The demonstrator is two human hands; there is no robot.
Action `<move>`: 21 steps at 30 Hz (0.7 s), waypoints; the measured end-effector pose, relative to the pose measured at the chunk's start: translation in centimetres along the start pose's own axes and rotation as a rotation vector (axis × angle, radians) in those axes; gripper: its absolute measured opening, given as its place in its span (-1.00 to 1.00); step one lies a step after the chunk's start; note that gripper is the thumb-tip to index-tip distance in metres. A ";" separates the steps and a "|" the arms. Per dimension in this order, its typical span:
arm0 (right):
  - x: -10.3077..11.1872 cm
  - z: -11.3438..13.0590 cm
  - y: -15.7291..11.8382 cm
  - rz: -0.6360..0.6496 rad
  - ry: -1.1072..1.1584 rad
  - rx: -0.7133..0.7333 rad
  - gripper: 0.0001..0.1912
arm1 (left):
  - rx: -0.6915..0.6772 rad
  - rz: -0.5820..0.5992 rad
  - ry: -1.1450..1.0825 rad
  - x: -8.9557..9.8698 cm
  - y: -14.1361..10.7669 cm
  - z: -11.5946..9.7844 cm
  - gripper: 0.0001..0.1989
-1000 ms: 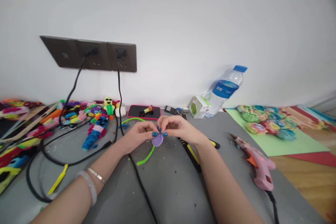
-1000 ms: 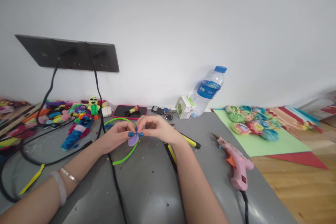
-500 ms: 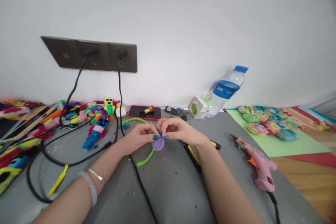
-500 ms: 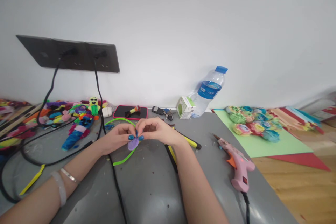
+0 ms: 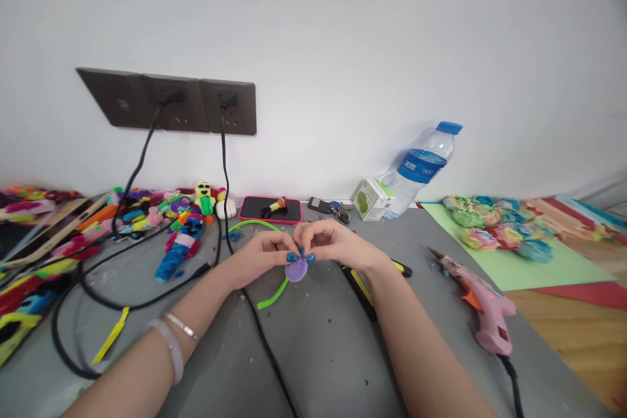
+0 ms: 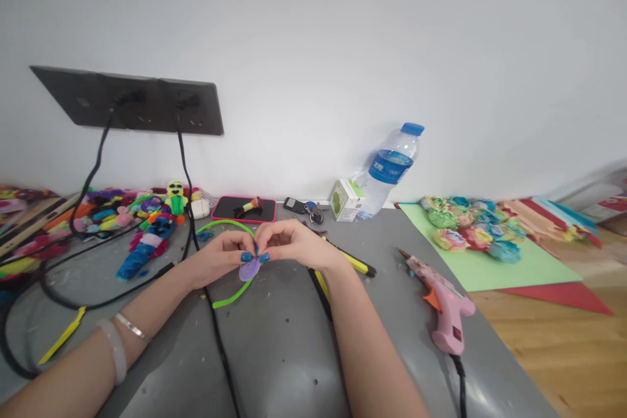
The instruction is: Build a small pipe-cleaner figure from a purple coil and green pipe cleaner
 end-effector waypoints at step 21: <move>0.1 -0.2 0.0 -0.025 0.016 0.010 -0.85 | 0.000 -0.020 -0.046 -0.2 0.0 -0.1 -0.78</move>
Point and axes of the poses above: each hand's wrist, its own y-axis towards the middle knuckle, its own x-axis out of the back of the hand, z = x × y, the point moved 2 cm from there along y, towards the middle knuckle, and after that the axes turned 4 degrees about -x, right-handed, at the moved point
